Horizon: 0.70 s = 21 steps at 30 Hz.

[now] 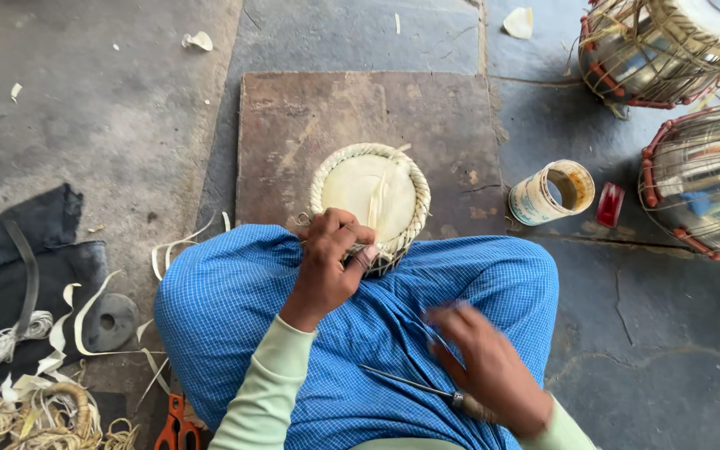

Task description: The person sits cross-legged on the floor and threads a leather strap through the rim of a tabla drum, using a metal rod to pull the strap tight around the drum body. They repeatedly feed, pull, and cinch the strap, working around the drum head to lace it.

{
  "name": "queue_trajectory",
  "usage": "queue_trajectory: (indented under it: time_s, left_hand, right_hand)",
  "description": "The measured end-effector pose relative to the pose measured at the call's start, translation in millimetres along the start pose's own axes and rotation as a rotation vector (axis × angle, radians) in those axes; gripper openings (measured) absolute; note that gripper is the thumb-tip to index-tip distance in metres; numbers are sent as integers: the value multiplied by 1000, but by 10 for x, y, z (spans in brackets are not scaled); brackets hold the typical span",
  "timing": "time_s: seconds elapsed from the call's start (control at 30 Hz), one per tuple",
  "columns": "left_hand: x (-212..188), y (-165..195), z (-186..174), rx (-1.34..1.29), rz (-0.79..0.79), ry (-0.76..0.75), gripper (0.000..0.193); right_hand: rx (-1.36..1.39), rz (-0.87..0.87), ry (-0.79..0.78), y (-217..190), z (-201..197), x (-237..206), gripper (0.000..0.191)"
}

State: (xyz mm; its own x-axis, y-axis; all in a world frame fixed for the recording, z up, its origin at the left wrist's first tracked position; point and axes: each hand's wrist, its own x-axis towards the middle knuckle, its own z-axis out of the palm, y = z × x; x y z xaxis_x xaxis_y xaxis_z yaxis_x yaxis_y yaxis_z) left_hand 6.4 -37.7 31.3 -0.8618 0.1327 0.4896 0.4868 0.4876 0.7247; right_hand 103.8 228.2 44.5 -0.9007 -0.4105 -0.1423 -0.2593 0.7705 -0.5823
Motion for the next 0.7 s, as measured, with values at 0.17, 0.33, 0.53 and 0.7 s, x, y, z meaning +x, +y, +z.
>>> queue_trajectory:
  time_s: [0.17,0.33,0.53,0.7]
  left_hand:
    - [213,106,-45,107,-223,-135,15]
    - [497,135,80,215,-279,-109,18]
    - [867,-74,215,-98,-213,75,15]
    - [925,-191,142,-313,-457,8,18]
  right_hand:
    - [44,-284,348,-610,-384,929,34]
    - [-13,-364,423,-524,-296,1169,16]
    - [-15,-426,471,-421,-193,1152,14]
    - [1,-412,503,-423,-153,1188,13]
